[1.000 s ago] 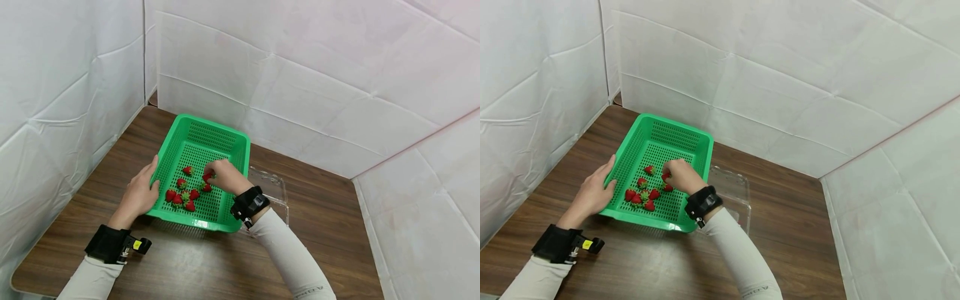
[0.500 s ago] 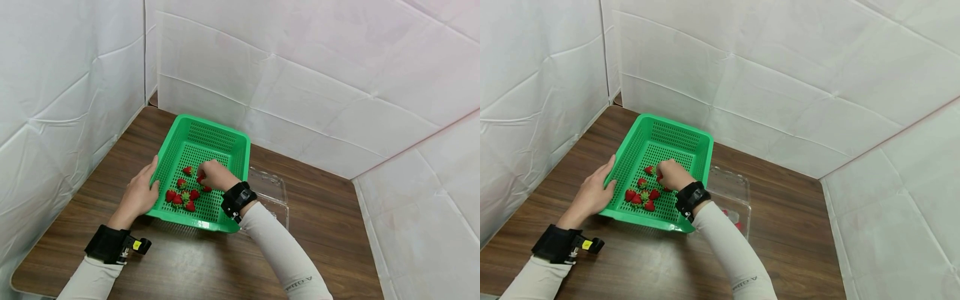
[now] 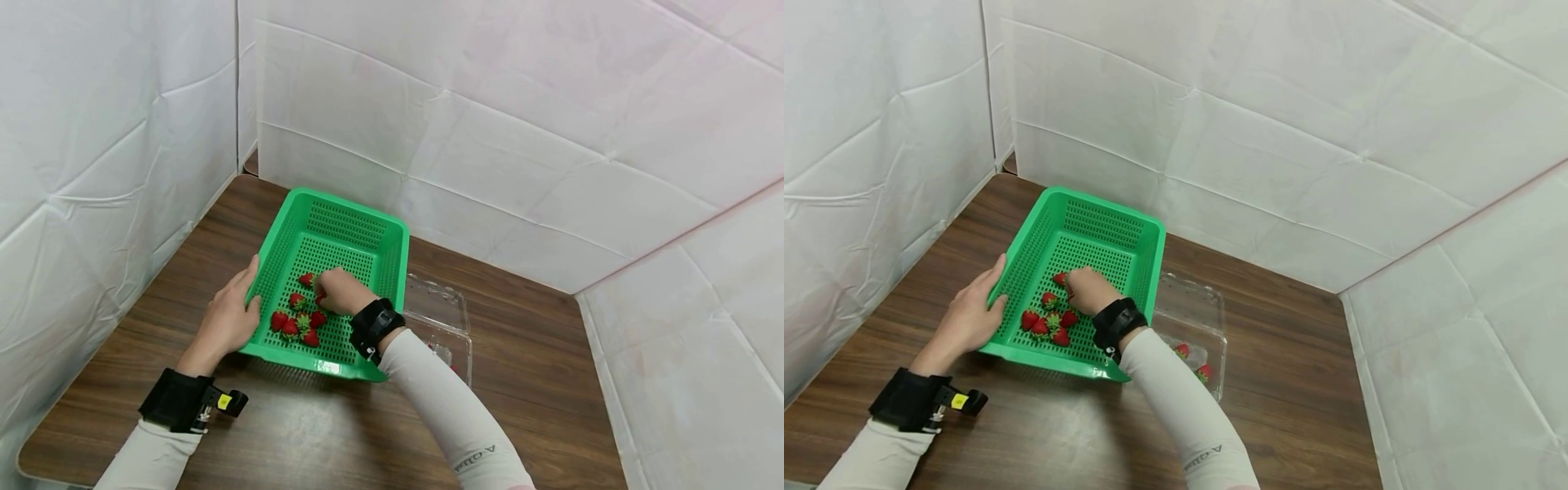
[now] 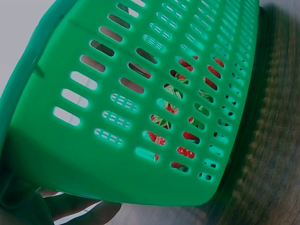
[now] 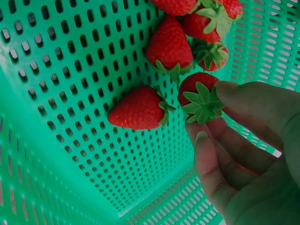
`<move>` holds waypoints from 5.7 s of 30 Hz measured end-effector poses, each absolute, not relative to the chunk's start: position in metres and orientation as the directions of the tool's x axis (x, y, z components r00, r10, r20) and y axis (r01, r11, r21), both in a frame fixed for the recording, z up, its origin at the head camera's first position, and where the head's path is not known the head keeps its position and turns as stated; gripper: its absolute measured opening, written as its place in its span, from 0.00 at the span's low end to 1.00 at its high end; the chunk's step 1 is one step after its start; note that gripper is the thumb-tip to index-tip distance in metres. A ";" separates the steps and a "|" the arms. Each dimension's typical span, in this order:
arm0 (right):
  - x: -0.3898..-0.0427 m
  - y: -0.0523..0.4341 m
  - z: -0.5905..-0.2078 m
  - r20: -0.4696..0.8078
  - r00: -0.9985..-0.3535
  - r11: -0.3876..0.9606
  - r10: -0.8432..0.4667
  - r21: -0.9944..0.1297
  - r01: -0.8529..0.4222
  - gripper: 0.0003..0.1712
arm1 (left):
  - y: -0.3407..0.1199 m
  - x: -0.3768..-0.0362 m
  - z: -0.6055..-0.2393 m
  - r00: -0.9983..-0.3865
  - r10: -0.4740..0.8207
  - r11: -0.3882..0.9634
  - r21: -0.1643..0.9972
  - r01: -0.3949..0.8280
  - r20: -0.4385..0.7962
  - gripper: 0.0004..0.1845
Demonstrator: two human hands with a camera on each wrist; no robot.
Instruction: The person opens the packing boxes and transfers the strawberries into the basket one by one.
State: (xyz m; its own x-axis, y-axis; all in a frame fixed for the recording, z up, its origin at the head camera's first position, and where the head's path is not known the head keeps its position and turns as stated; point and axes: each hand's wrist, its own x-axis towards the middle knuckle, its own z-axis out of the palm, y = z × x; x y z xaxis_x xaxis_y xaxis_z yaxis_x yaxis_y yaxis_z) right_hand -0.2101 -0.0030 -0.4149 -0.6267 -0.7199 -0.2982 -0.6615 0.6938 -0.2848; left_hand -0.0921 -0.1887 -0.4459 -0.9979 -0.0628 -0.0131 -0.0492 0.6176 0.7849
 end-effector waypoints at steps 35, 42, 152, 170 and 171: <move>-0.181 0.016 -0.384 -0.286 -0.596 0.661 -0.750 -0.316 -0.680 0.22 | -0.189 -0.092 -0.445 -0.998 -0.058 0.610 0.791 -0.051 -0.019 0.39; -0.178 0.042 -0.363 -0.186 -0.614 0.636 -0.767 -0.351 -0.688 0.19 | -0.188 -0.092 -0.444 -0.998 -0.053 0.614 0.788 -0.049 -0.020 0.39; -0.165 0.207 -0.448 -0.279 -0.858 0.893 -0.431 -0.272 -0.360 0.04 | -0.188 -0.091 -0.442 -0.998 -0.062 0.616 0.786 -0.050 -0.015 0.38; -0.164 0.197 -0.412 -0.056 -0.824 0.788 -0.564 -0.334 -0.517 0.10 | -0.189 -0.091 -0.442 -0.998 -0.058 0.616 0.786 -0.055 -0.025 0.38; -0.165 0.195 -0.409 -0.044 -0.822 0.784 -0.568 -0.333 -0.524 0.10 | -0.189 -0.091 -0.442 -0.998 -0.057 0.615 0.787 -0.054 -0.024 0.38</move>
State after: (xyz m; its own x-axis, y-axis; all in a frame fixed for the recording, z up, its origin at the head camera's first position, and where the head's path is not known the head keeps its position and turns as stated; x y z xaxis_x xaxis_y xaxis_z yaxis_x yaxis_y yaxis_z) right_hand -0.1647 0.1954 -0.4088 -0.8216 -0.5683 -0.0439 -0.5243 0.7838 -0.3329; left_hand -0.0912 -0.1885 -0.4423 -0.9981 -0.0568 -0.0242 -0.0541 0.6150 0.7866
